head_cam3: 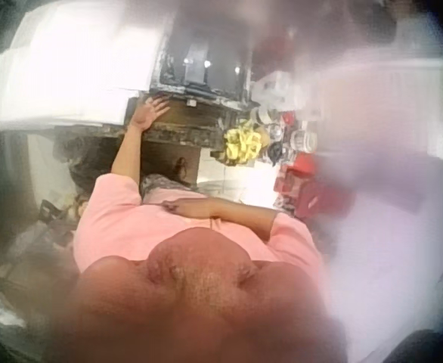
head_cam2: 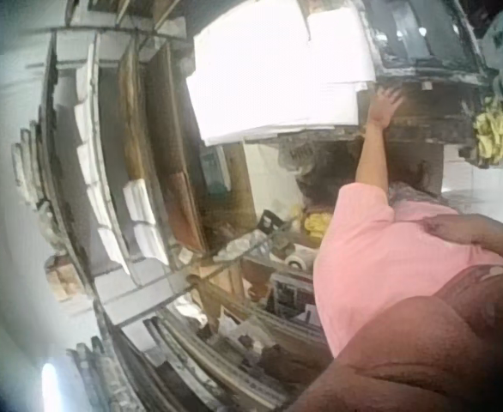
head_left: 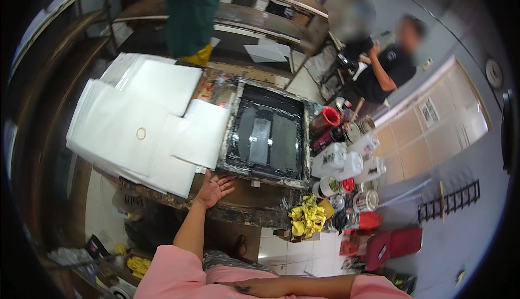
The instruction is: The person performs screen printing on white paper sheets. They place a sheet on the table, pull ink across a screen with a squeegee, lift the screen, and remove the printed sheet. This cycle repeats multiple times.
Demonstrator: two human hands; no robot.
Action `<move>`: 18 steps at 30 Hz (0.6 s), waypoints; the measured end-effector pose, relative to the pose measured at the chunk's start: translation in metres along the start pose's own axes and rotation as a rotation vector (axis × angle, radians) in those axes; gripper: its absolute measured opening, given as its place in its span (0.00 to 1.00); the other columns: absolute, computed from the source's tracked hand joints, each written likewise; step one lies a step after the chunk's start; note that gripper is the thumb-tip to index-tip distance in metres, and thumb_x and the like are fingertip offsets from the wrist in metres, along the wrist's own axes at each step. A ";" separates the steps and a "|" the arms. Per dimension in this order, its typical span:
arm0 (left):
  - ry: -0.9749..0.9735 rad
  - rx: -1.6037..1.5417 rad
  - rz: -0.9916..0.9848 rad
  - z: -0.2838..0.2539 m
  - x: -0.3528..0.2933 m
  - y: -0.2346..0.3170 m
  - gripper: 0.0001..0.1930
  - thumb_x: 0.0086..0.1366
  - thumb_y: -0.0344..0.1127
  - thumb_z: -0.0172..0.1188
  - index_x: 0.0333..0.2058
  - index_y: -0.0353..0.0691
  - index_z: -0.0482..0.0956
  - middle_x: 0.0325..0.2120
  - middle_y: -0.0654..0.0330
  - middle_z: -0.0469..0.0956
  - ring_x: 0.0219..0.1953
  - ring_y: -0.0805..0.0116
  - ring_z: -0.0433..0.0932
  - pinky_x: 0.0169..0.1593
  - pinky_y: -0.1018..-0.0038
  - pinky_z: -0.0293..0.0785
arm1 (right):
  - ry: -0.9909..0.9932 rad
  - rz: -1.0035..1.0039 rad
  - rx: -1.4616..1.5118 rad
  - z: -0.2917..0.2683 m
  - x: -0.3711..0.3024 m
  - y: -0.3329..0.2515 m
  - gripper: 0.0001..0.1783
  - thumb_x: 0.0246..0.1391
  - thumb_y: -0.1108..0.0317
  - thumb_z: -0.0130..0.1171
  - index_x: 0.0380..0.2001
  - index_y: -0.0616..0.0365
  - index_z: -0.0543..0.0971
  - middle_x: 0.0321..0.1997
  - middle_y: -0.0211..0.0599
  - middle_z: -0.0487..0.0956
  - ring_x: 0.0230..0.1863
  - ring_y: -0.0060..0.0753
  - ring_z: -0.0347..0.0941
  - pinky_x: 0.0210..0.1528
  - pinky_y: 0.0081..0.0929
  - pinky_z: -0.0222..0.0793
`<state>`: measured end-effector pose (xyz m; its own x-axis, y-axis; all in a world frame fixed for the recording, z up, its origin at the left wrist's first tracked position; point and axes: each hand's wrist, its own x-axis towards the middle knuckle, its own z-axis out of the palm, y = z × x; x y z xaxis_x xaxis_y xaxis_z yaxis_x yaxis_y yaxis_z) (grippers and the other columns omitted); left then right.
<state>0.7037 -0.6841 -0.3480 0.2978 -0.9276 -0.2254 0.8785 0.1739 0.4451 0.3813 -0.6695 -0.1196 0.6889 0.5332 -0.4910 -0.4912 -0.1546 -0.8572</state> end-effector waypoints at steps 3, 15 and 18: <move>0.024 -0.020 0.010 -0.005 0.001 -0.005 0.55 0.64 0.80 0.46 0.70 0.33 0.59 0.69 0.44 0.62 0.72 0.46 0.61 0.72 0.48 0.62 | -0.057 0.241 -0.005 -0.019 -0.020 -0.057 0.35 0.74 0.53 0.40 0.71 0.72 0.62 0.79 0.60 0.56 0.80 0.50 0.50 0.80 0.37 0.43; -0.040 -0.039 -0.018 -0.012 0.010 -0.007 0.56 0.65 0.80 0.46 0.72 0.33 0.55 0.70 0.44 0.61 0.72 0.47 0.62 0.72 0.48 0.62 | -0.282 0.022 -0.192 -0.033 -0.007 -0.036 0.32 0.77 0.53 0.33 0.74 0.63 0.59 0.80 0.55 0.55 0.81 0.58 0.46 0.81 0.50 0.39; -0.042 -0.044 -0.003 -0.019 0.008 -0.003 0.58 0.64 0.79 0.49 0.73 0.31 0.49 0.73 0.44 0.57 0.74 0.47 0.59 0.73 0.49 0.62 | -0.366 0.119 -0.267 -0.057 -0.002 -0.087 0.30 0.78 0.56 0.32 0.73 0.63 0.60 0.80 0.56 0.55 0.81 0.56 0.47 0.81 0.49 0.40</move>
<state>0.7110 -0.6858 -0.3676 0.2797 -0.9412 -0.1897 0.8953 0.1844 0.4056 0.4532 -0.7047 -0.0527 0.3796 0.7494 -0.5425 -0.3684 -0.4154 -0.8317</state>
